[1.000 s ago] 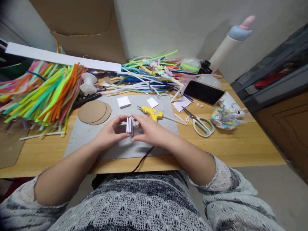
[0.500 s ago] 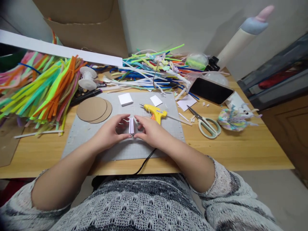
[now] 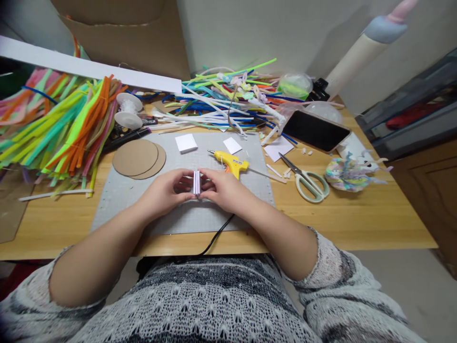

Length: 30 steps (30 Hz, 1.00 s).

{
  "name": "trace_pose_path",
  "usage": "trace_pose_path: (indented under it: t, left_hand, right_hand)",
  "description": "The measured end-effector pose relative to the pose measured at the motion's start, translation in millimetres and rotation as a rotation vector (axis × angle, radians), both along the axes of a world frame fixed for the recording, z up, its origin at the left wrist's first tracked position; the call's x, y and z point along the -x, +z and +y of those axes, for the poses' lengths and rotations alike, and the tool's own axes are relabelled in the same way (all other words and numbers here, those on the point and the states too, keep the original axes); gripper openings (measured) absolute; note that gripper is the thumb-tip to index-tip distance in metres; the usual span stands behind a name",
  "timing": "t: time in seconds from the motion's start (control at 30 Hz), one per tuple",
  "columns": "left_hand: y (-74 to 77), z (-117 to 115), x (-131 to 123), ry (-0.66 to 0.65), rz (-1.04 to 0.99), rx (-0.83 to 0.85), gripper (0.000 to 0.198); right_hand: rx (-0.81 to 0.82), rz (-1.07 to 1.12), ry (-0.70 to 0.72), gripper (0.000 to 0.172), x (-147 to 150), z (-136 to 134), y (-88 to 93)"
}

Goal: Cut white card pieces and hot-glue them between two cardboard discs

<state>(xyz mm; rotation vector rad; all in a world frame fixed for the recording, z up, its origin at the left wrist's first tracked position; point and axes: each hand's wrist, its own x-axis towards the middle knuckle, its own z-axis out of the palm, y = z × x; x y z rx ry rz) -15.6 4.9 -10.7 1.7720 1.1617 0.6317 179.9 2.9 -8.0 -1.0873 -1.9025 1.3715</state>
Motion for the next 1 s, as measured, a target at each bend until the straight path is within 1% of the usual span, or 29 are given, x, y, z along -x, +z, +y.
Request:
trace_pose_path:
  t: [0.23,0.43,0.67,0.87,0.93,1.0]
  left_hand:
    - [-1.3,0.9,-0.4,0.015,0.01,-0.004,0.048]
    - [-3.9,2.3,-1.0,0.016,-0.03,0.006,0.044]
    - [-5.4,3.2,-0.7,0.007,-0.034,-0.011,0.042]
    - [-5.3,4.5,-0.2,-0.009,-0.004,-0.036,0.04]
    - [-4.8,4.2,-0.3,-0.019,0.018,-0.054,0.04]
    - [-3.4,2.4,-1.1,-0.023,0.062,-0.108,0.04]
  right_hand:
    - [-0.007,0.016,0.012,0.051,1.0,-0.4,-1.3]
    - [-0.002,0.027,0.021,0.045,1.0,-1.4,-1.0]
    - [0.024,0.062,0.026,0.045,1.6,-1.2,-1.2]
    - [-0.008,0.048,0.031,0.045,2.6,-0.4,-1.1]
    - [-0.011,0.033,0.032,0.045,2.5,-1.1,0.4]
    - [-0.02,0.015,0.038,0.046,2.2,-3.5,3.4]
